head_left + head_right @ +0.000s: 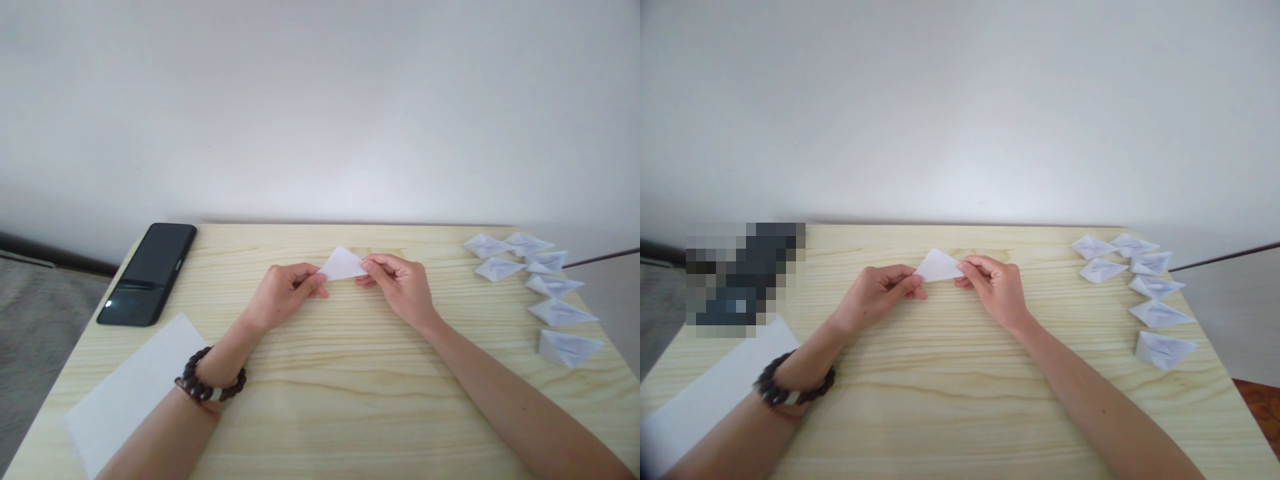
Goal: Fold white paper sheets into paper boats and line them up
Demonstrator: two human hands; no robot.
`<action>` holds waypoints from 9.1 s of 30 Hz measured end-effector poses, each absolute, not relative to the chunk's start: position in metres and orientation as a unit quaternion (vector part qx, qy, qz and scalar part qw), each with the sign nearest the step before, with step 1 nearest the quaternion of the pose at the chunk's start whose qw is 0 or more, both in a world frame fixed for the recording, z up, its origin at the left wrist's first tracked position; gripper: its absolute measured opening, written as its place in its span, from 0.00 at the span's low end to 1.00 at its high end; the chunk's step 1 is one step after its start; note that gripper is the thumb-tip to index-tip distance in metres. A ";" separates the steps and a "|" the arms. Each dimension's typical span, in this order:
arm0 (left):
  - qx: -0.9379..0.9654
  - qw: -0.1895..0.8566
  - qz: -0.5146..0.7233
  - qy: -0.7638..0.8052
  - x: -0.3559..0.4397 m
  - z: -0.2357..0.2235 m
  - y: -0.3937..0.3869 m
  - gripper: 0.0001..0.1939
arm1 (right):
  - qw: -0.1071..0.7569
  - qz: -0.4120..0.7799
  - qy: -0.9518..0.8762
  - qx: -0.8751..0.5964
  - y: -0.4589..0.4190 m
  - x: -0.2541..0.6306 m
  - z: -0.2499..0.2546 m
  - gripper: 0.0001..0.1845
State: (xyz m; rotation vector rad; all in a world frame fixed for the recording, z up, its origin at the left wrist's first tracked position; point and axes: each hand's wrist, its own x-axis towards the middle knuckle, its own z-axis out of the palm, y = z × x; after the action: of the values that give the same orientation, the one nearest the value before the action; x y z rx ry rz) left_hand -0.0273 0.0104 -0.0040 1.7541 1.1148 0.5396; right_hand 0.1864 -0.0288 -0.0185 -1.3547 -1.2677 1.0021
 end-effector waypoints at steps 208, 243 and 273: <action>0.579 0.675 0.218 0.402 -0.004 -0.005 0.001 0.15 | 0.372 0.310 -0.736 -0.474 -0.026 0.196 -0.012 0.14; 0.852 0.297 0.243 0.357 -0.019 -0.013 0.002 0.24 | 0.380 0.275 -0.727 -0.502 -0.025 0.196 -0.020 0.05; 0.864 0.211 0.283 0.359 -0.020 -0.008 0.004 0.13 | 0.396 0.259 -0.787 -0.396 -0.025 0.203 -0.016 0.17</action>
State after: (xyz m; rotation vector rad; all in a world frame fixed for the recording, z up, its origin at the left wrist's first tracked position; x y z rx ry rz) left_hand -0.0199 0.0039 -0.0083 2.4015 0.9974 0.7868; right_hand 0.2025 -0.0250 -0.0164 -1.0042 -1.9937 0.6551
